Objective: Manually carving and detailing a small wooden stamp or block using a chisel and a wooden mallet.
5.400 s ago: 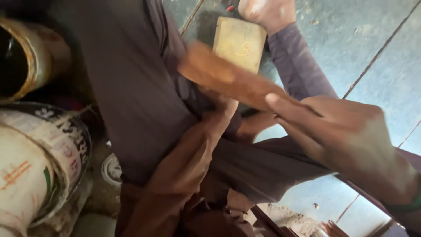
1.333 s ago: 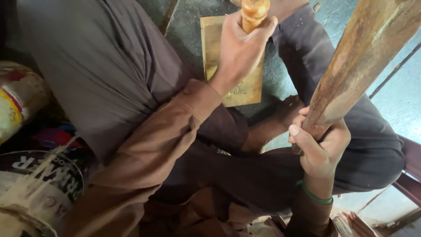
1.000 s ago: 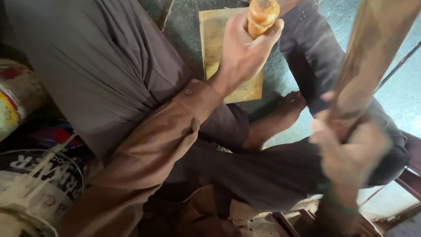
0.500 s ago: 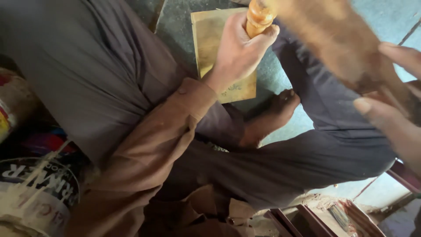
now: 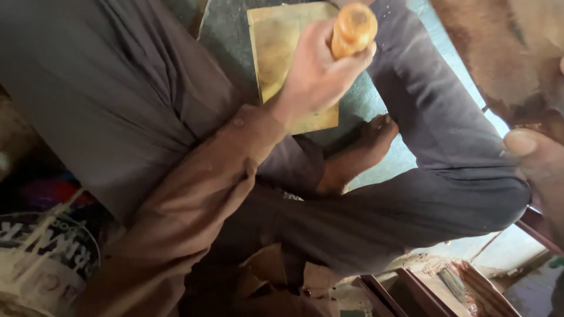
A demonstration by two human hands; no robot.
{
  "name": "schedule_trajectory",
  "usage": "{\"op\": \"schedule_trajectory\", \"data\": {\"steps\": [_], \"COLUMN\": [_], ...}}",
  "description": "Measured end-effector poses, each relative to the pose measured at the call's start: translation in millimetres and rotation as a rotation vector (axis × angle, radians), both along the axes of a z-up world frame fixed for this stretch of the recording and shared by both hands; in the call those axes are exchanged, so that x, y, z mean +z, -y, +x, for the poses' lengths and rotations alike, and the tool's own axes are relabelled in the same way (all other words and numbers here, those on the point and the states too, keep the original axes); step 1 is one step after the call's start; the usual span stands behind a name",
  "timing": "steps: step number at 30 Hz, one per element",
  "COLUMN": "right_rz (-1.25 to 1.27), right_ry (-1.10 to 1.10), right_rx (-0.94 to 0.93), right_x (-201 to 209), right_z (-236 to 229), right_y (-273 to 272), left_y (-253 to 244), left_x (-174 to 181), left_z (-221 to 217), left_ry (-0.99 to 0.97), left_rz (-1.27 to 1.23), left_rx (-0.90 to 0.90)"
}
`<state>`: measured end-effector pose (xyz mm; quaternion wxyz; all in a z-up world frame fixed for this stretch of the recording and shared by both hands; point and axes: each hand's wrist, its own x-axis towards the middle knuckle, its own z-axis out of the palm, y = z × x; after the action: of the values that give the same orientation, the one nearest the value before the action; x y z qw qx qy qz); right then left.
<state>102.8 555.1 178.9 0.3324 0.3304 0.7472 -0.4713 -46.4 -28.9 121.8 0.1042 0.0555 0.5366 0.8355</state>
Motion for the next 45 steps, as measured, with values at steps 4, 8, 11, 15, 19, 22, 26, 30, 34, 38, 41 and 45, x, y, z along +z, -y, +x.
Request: {"op": "schedule_trajectory", "data": {"steps": [4,8,11,15,19,22,26,30,34,38,41,45], "right_rz": [-0.2,-0.087,-0.012,0.105,0.209,0.356,0.477,0.535,0.468,0.492,0.544,0.592], "right_ry": [-0.038,-0.081,-0.108,-0.169,-0.183,-0.337,-0.455,-0.454,-0.5,-0.523,-0.525,-0.611], "right_rx": [-0.041,0.059,0.122,0.201,0.298,0.432,0.44,0.463,0.482,0.52,0.581,0.833], "right_x": [-46,14,64,126,55,96,159,162,163,154,159,172], "right_z": [54,7,-44,-84,5,-27,-55,-49,-46,-25,-22,-36], "right_y": [-156,-53,42,233,79,194,342,349,358,325,337,375], "left_y": [1,-4,-5,-4,-7,-4,-8,-6,-4,0,5,-1], "left_x": [-9,-14,-18,-14,-17,-12,-23,-20,-14,4,11,1], "left_z": [7,0,0,-2,0,-4,-8,-9,-4,4,10,10], "left_ry": [-0.086,0.041,0.096,0.019,0.037,-0.017,0.136,0.119,0.113,0.054,-0.085,-0.095], "left_rz": [0.012,0.026,0.033,-0.066,-0.056,0.004,0.16,0.166,0.094,-0.053,0.009,-0.049], "left_rx": [0.044,0.033,0.062,0.064,0.106,0.112,0.081,0.086,0.086,0.068,0.024,-0.003]}}
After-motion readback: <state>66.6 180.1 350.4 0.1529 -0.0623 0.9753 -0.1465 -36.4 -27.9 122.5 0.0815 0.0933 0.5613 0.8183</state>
